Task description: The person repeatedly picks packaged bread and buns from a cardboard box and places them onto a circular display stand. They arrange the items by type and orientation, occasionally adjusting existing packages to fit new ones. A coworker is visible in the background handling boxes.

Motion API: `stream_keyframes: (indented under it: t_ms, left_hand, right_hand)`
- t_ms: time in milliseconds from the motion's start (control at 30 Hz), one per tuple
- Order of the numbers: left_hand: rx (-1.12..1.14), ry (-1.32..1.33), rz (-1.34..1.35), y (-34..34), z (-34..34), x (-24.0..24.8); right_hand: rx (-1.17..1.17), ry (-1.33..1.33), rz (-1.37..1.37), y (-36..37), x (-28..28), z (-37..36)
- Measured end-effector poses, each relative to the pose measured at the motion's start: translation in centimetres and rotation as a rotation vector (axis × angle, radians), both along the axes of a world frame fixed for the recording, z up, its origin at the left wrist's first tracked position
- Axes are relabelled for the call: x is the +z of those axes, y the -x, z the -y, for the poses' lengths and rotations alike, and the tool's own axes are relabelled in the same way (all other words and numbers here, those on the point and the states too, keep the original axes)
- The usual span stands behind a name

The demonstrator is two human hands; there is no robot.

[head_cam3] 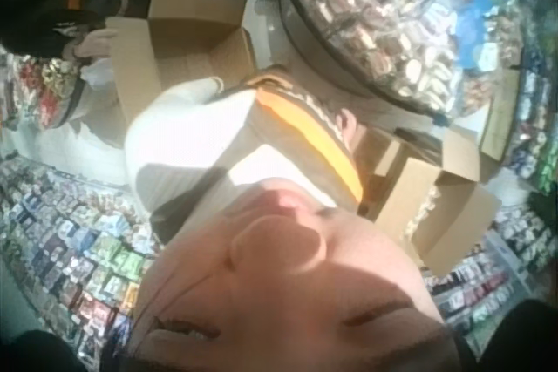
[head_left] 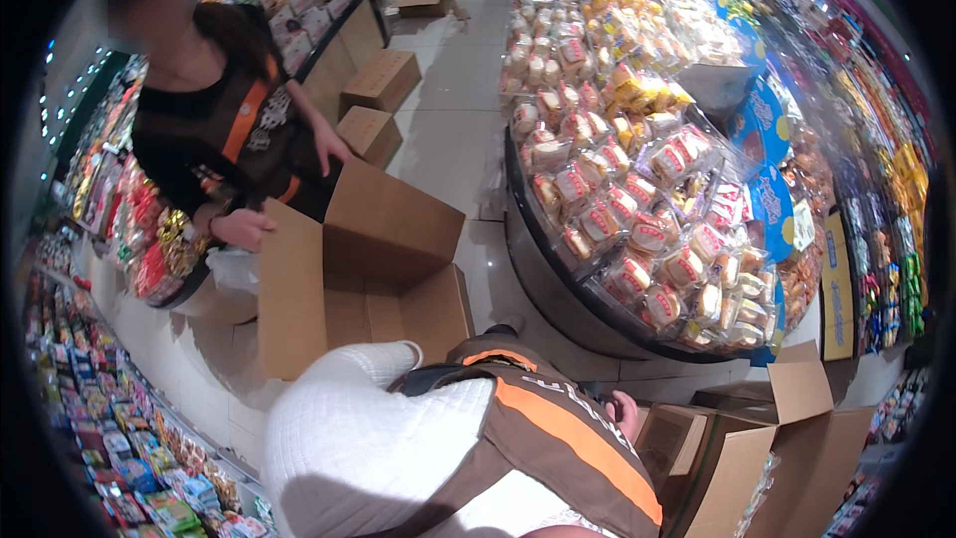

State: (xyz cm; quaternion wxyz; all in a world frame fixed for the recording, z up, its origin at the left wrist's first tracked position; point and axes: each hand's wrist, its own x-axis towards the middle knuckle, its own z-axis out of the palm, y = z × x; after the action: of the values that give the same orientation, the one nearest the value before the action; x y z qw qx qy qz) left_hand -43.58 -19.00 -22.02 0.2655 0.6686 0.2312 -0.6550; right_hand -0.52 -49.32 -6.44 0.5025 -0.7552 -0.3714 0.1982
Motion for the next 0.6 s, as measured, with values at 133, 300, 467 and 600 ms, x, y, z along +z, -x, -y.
stream_keyframes:
  t_ms: [133,300,467,600]
  left_hand:
    - [0.307,-0.065,0.143,-1.6,3.0,0.1]
    - [0.636,-0.012,0.294,0.2,8.0,0.6]
    - [0.786,-0.446,0.318,3.3,9.6,0.1]
    - [0.806,-0.436,0.250,4.5,9.8,-0.7]
  right_hand:
    - [0.030,0.028,-0.138,0.7,-3.7,3.6]
    - [0.139,0.114,-0.035,0.6,-3.7,4.2]
    - [0.195,0.159,-0.089,0.8,-1.6,1.8]
    - [0.254,0.166,-0.025,1.0,0.8,1.1]
